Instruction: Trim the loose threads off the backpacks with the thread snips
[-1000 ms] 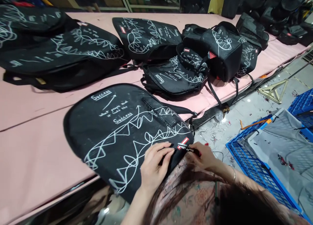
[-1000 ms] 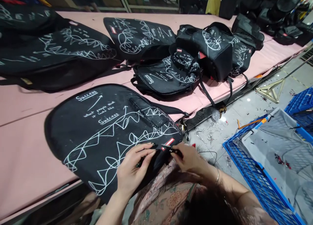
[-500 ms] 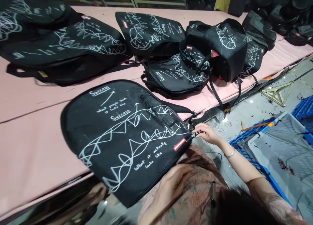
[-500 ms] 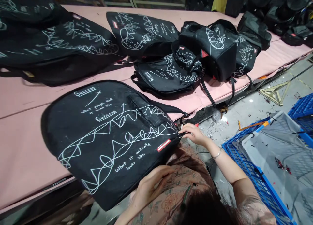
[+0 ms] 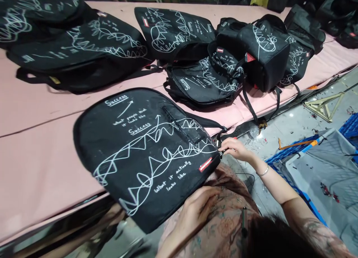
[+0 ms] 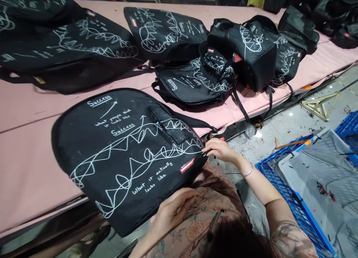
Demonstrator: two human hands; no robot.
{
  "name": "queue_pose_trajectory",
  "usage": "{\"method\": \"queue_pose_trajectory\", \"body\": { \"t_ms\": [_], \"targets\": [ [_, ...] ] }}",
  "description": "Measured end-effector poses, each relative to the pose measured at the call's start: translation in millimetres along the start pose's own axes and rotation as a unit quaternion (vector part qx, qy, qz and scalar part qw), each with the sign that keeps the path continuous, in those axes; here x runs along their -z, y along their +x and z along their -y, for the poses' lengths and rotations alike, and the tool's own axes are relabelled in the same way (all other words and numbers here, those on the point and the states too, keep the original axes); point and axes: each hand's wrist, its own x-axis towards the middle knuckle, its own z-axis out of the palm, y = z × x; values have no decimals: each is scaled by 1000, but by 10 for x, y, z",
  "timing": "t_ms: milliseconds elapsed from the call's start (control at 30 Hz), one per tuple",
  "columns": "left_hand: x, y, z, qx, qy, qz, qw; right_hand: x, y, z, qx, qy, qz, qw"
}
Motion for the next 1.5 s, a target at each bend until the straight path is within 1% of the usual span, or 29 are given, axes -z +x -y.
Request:
{"method": "queue_pose_trajectory", "body": {
  "t_ms": [100, 200, 400, 467, 567, 667, 800, 967, 1133, 1233, 1300, 1333, 1400, 1433, 1500],
  "targets": [
    [3, -12, 7, 6, -2, -3, 1000, 75, 18, 23, -20, -8, 8, 1000],
    [3, -15, 9, 7, 4, -5, 1000, 90, 42, 27, -15, -9, 30, 999],
    [24, 18, -52, 5, 8, -11, 1000, 23, 125, 39, 34, -10, 52, 998],
    [37, 23, -79, 6, 7, -11, 1000, 14, 146, 53, 34, -16, 62, 997],
    [55, 22, -110, 11, 9, 7, 1000, 11, 165, 79, 29, -30, 78, 996],
    [68, 30, -127, 11, 15, 22, 1000, -13, 179, 103, 38, -30, 91, 995],
    [84, 62, -152, -3, 21, 12, 1000, -91, 202, 146, 51, -26, 114, 992],
    [118, 86, -209, 4, 20, 12, 1000, -166, 228, 275, 59, -18, 111, 992],
    [119, 76, -218, 9, 26, 10, 1000, -210, 230, 498, 23, -53, 114, 992],
    [94, 46, -175, 3, 27, 4, 1000, -209, 220, 586, 7, -19, 133, 991],
    [80, 17, -141, 2, 25, 2, 1000, -162, 216, 577, -19, 21, 137, 990],
    [75, 3, -127, 4, 23, 3, 1000, -121, 218, 550, -44, 34, 128, 990],
    [69, -18, -105, 11, 23, 5, 1000, -7, 228, 464, -126, 44, 102, 986],
    [66, -23, -97, 13, 24, 5, 1000, 58, 236, 415, -175, 46, 98, 979],
    [59, -20, -86, 13, 26, 4, 1000, 184, 261, 331, -259, 51, 115, 958]
  ]
}}
